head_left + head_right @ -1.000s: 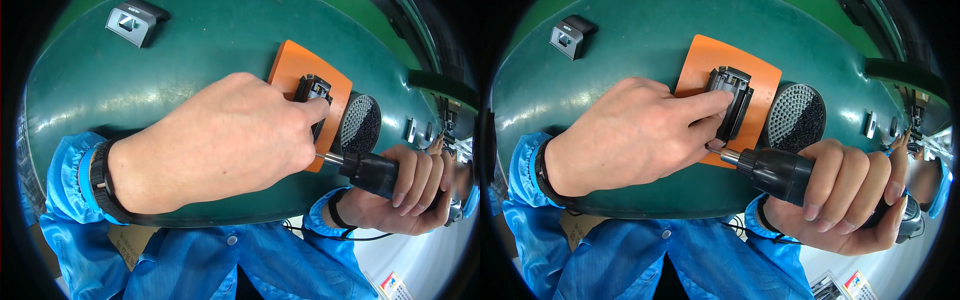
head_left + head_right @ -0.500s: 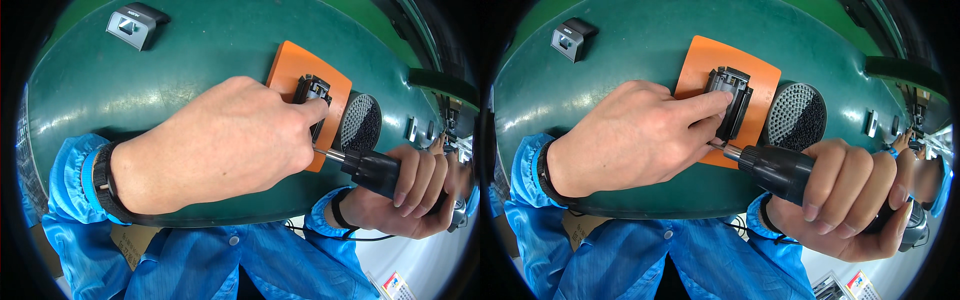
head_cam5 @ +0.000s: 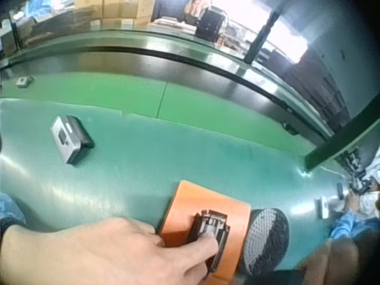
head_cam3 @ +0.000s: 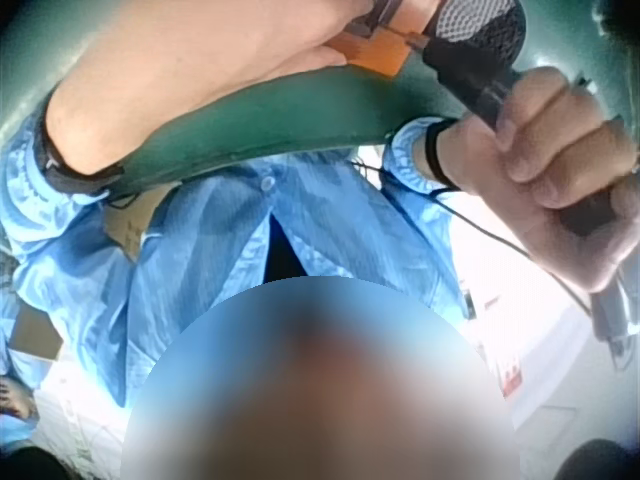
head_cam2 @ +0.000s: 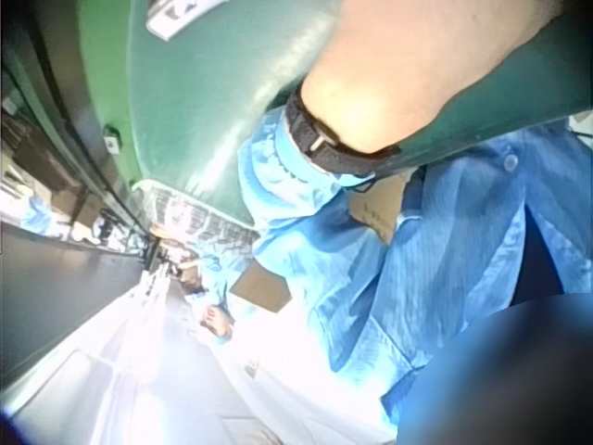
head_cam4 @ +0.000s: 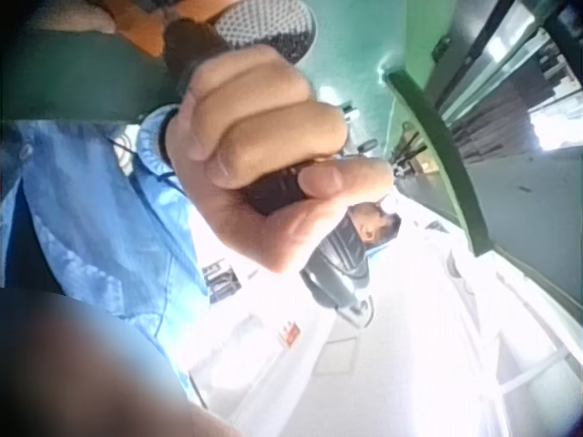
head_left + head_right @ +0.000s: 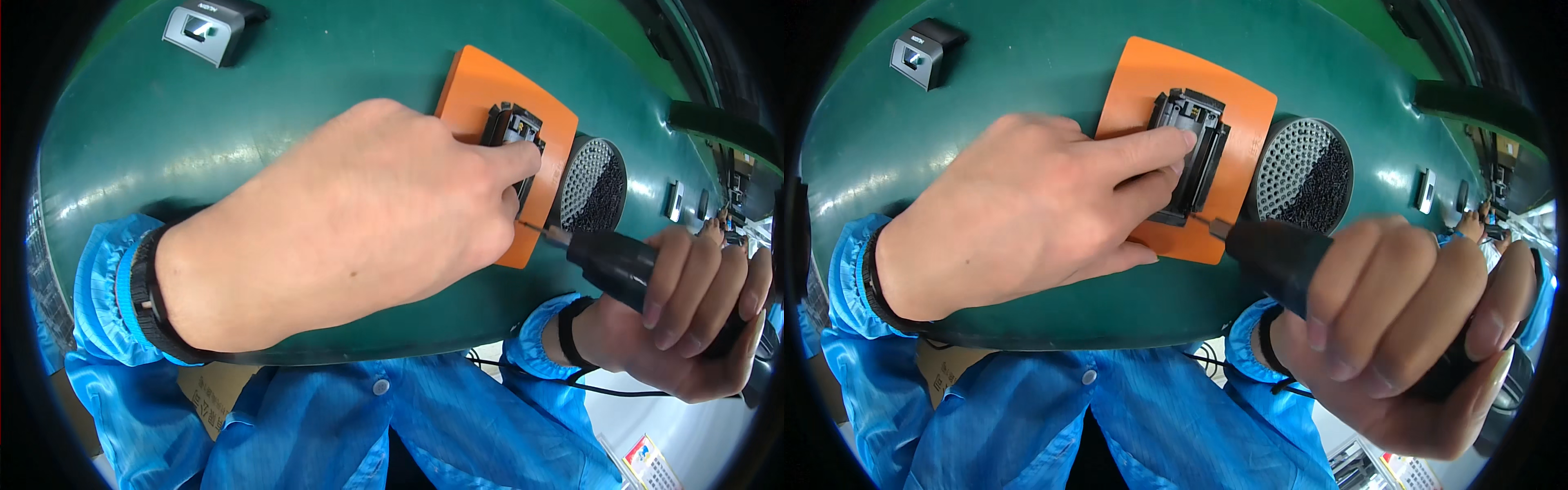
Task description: Using an electric screwdriver to secure components onto a small housing.
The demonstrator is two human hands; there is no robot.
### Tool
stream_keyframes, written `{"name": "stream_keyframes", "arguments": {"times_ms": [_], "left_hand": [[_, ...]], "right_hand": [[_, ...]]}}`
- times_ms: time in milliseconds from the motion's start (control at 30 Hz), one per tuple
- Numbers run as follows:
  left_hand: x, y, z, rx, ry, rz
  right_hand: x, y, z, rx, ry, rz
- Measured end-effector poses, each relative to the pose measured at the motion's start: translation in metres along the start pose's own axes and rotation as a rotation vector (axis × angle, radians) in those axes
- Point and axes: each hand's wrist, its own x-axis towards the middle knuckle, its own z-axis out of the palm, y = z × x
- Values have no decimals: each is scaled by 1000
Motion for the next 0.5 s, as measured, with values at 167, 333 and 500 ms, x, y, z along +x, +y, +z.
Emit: {"name": "stream_keyframes", "arguments": {"times_ms": [167,333,500], "left_hand": [[-1,1,0,-47,39,-3],[0,1,3,-90,70,16],[5,2,-1,-405,165,-109]], "right_hand": [[3,1,-13,-77,-211,27],[1,2,-12,-120,-277,66],[3,2,-13,-160,-333,101]]}}
